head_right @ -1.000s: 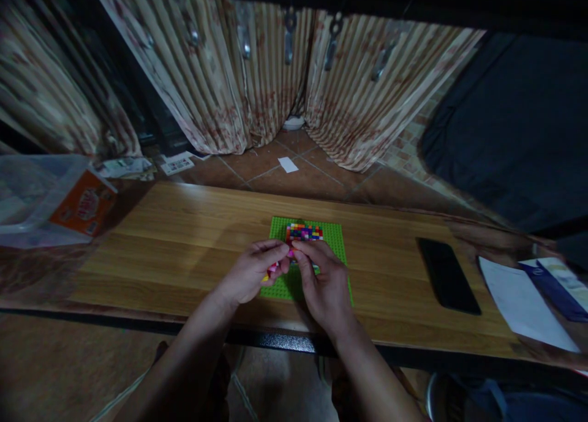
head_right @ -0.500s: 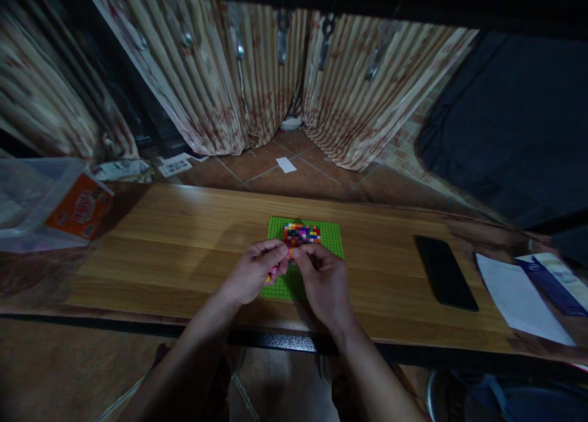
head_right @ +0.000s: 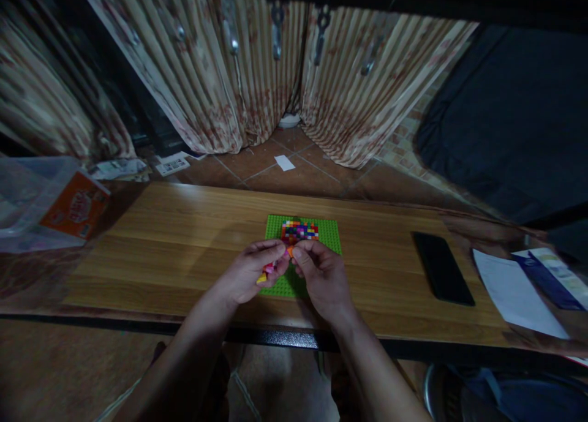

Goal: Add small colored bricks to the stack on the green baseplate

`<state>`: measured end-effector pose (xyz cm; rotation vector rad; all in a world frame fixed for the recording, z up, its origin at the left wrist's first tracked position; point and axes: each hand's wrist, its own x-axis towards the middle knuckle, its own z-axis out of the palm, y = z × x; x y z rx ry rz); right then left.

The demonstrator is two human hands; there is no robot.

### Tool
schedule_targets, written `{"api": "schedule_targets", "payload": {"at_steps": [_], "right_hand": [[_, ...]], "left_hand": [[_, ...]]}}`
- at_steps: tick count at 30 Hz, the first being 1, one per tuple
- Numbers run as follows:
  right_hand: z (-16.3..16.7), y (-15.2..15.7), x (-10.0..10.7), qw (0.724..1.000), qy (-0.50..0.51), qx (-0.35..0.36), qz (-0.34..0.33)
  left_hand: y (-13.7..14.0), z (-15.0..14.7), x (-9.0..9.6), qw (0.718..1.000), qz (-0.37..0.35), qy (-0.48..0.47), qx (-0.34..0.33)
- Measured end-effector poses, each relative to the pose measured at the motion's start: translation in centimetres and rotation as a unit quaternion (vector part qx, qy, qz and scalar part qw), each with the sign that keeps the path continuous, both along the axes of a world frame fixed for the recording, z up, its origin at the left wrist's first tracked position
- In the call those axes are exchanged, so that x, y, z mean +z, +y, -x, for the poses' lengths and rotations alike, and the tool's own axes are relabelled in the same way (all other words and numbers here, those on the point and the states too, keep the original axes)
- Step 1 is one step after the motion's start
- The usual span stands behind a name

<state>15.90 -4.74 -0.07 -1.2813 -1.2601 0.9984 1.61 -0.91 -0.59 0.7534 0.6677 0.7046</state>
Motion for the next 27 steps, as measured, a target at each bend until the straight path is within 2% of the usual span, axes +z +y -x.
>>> {"api": "schedule_targets", "payload": {"at_steps": [5,8,11,15,22,27], "right_hand": [[-0.7,-0.5,0.0,0.987,-0.130,-0.007,-0.090],[-1.8,-0.5,-0.1,0.982,-0.152,-0.030,-0.107],[-2.9,-0.4,-0.2,0.976,-0.191,-0.024,-0.103],[-3.5,-0.2,-0.4,0.944,-0.302,0.014,-0.132],[-3.2,0.2,-1.4,0.899,-0.395,0.017,-0.187],[-3.2,0.5,-2.0,0.898,-0.396,0.006,-0.189]], "left_hand": [[0.2,0.6,0.0,0.992,0.092,-0.067,-0.052],[0.5,1.0,0.2,0.986,0.117,-0.100,-0.068],[0.7,1.5,0.3,0.987,0.111,-0.106,-0.049],[1.0,2.0,0.3,0.991,0.097,-0.097,0.000],[1.2,2.6,0.5,0.991,0.091,-0.084,0.049],[1.1,2.4,0.6,0.991,0.094,-0.080,0.057]]}}
